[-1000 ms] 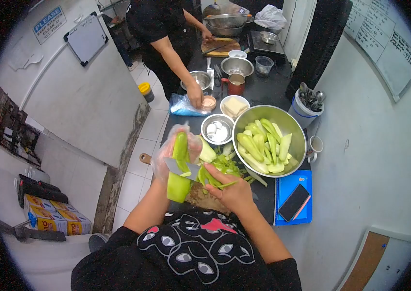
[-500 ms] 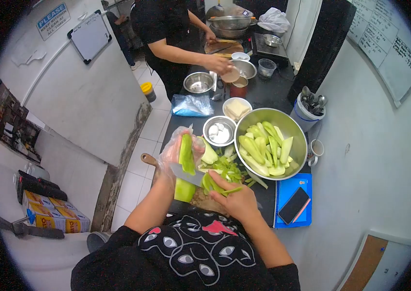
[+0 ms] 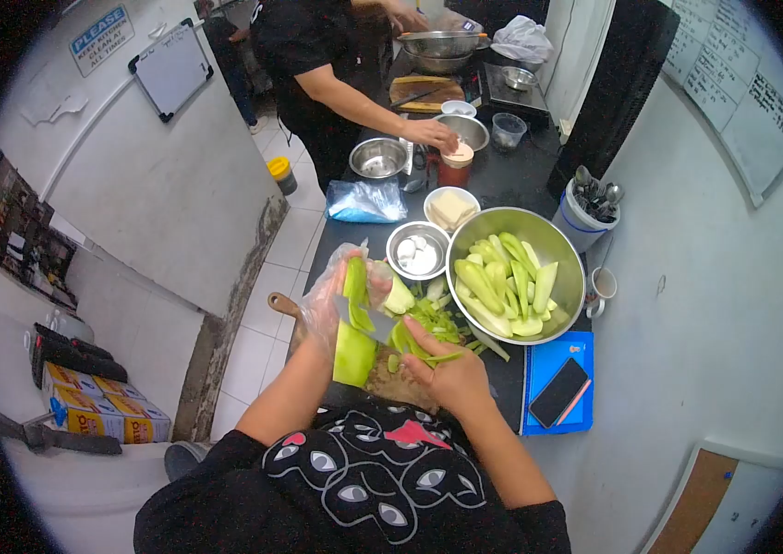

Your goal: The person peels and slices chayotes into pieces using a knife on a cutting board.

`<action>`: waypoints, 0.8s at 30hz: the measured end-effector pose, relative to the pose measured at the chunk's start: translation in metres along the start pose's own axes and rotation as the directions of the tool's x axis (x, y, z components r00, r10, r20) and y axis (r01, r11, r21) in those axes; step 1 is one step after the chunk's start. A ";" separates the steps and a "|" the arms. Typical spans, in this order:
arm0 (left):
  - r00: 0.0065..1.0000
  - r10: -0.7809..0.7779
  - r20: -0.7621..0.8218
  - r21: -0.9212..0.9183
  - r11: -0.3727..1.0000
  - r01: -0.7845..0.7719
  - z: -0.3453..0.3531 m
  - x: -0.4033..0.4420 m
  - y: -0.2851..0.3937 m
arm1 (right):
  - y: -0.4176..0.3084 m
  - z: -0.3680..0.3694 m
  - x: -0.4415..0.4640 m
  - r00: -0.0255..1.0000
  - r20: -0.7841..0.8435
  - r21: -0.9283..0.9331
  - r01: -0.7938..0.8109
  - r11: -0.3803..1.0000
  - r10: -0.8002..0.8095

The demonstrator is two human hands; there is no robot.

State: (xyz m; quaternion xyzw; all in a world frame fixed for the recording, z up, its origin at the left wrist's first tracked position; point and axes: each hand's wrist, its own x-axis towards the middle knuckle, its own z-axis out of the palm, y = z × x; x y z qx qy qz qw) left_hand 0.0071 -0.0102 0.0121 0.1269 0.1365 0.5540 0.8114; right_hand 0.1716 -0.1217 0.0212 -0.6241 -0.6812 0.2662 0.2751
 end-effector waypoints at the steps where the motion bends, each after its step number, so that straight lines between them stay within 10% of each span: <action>1: 1.000 -0.027 0.008 -0.046 0.999 0.027 -0.003 0.002 -0.001 | 0.002 0.001 0.001 1.000 -0.022 -0.022 -0.005 1.000 0.004; 15: 0.990 -0.121 -0.069 -0.106 0.988 0.114 -0.022 0.005 -0.017 | 0.007 0.009 0.029 0.995 -0.055 -0.013 -0.089 0.996 0.088; 21: 0.999 0.002 0.032 0.367 0.930 -0.014 -0.034 -0.001 -0.027 | 0.029 0.021 0.036 0.982 0.042 0.168 -0.187 0.968 0.183; 24: 0.978 -0.209 0.002 -0.277 0.940 0.202 -0.063 0.017 -0.031 | 0.034 0.015 0.037 0.830 0.364 0.294 -0.533 0.794 0.423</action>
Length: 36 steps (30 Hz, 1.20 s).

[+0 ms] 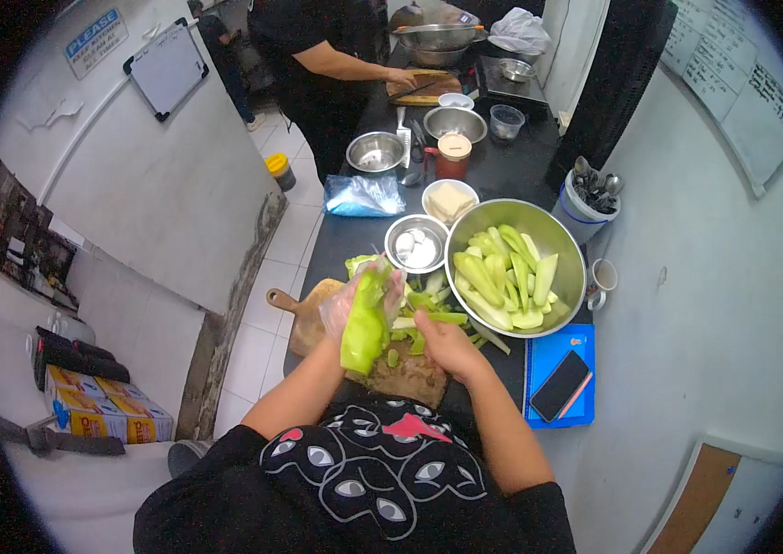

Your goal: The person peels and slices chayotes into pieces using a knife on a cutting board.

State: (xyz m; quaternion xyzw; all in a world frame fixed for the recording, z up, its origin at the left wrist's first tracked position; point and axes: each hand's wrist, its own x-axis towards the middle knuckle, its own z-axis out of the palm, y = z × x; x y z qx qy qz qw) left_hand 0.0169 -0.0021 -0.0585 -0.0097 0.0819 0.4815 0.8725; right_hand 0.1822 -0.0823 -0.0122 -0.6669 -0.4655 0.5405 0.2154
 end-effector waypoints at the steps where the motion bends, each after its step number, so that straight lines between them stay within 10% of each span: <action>1: 1.000 0.012 0.015 0.047 0.999 -0.012 -0.003 0.000 0.004 | -0.005 -0.004 -0.007 0.992 0.066 0.013 -0.112 0.994 0.111; 5: 0.999 0.052 0.015 0.181 0.982 -0.054 -0.004 -0.002 0.013 | 0.009 -0.004 -0.019 0.978 0.065 0.037 -0.202 0.979 0.199; 11: 0.998 0.008 0.059 0.214 0.977 -0.021 0.001 0.005 0.019 | 0.024 0.005 -0.044 0.900 -0.092 -0.228 0.397 0.889 -0.425; 27: 0.939 -0.228 0.256 0.224 0.959 0.172 0.036 -0.007 -0.003 | 0.009 0.009 -0.051 0.818 -0.098 -0.616 0.398 0.680 -0.567; 36: 0.968 -0.040 0.249 0.134 0.991 0.006 0.045 -0.012 0.000 | 0.000 0.009 -0.054 0.834 -0.123 -0.521 0.408 0.750 -0.539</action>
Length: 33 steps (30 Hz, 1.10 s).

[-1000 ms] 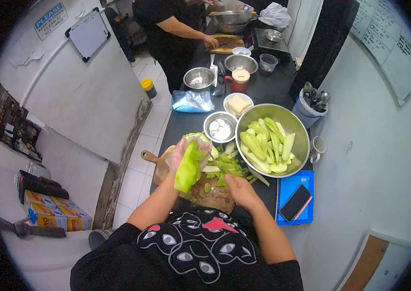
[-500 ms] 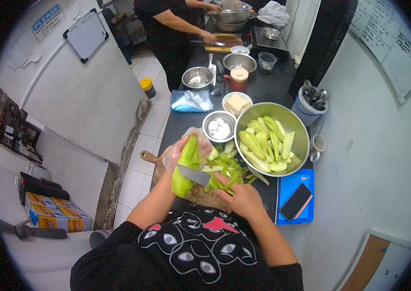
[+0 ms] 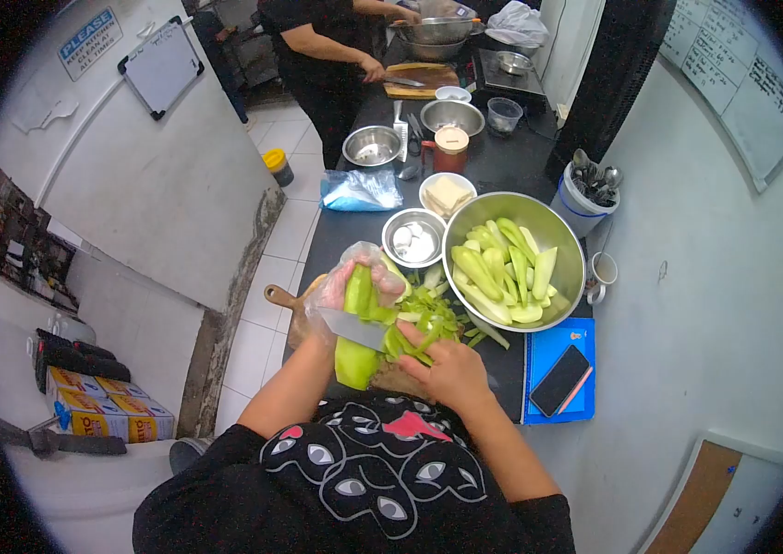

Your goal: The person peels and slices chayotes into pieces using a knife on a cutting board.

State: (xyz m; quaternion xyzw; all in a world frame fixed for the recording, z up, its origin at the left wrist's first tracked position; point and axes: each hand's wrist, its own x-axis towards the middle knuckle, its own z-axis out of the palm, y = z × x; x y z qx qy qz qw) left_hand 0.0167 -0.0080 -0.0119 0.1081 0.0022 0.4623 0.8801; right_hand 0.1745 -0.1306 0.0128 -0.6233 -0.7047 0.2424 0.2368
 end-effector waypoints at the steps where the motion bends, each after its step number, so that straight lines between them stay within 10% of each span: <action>1: 1.000 0.018 0.013 -0.032 0.999 -0.017 0.001 0.001 0.001 | 0.004 0.000 -0.001 1.000 0.024 0.081 -0.004 0.997 0.002; 8: 0.989 0.149 -0.023 0.024 0.989 -0.149 0.005 0.006 0.028 | 0.012 -0.010 -0.017 0.982 0.185 0.146 -0.077 0.986 0.049; 33: 0.940 0.323 -0.110 -0.019 0.945 -0.327 -0.017 0.015 0.045 | -0.009 -0.003 -0.019 0.996 -0.028 0.023 0.084 0.996 -0.083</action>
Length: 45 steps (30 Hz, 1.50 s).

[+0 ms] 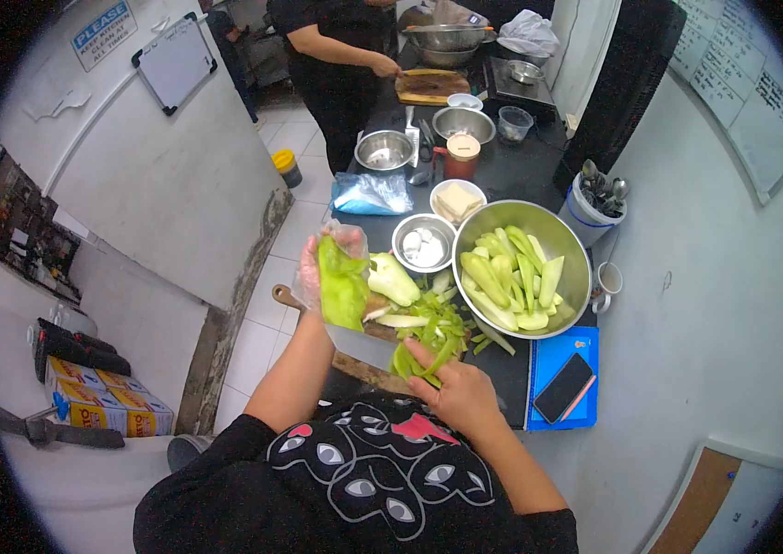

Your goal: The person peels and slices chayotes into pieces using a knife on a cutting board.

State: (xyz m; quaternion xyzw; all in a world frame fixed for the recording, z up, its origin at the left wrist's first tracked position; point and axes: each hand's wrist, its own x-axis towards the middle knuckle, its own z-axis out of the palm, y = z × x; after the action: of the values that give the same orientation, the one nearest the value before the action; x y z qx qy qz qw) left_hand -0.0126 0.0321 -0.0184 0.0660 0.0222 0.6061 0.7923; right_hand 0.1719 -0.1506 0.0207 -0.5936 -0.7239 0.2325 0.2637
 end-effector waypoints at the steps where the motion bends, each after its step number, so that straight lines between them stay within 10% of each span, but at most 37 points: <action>1: 1.000 -0.018 0.004 -0.013 1.000 0.019 0.001 -0.001 0.003 | -0.003 -0.003 -0.001 0.999 0.027 -0.013 -0.018 1.000 0.019; 20: 0.992 0.008 -0.129 0.186 0.982 0.016 0.006 -0.007 0.003 | -0.013 -0.003 -0.002 0.998 -0.021 -0.045 -0.056 0.997 0.055; 36: 0.958 -0.185 0.219 -0.110 0.971 0.213 0.007 -0.013 -0.015 | -0.012 0.012 0.025 1.000 -0.008 0.060 -0.029 0.998 0.030; 42: 0.974 -0.224 0.026 0.052 0.973 0.223 -0.023 -0.012 -0.003 | -0.009 0.014 0.029 0.990 0.116 0.212 -0.105 0.972 0.082; 45: 0.965 0.076 -0.252 0.410 0.911 0.035 -0.038 -0.010 0.005 | 0.007 0.021 0.028 0.983 0.129 0.260 -0.163 0.952 0.133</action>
State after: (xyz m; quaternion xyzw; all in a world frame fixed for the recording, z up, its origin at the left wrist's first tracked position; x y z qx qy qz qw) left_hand -0.0240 0.0269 -0.0555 0.1506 0.2531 0.5995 0.7442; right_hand 0.1591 -0.1219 0.0034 -0.5910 -0.6524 0.3802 0.2837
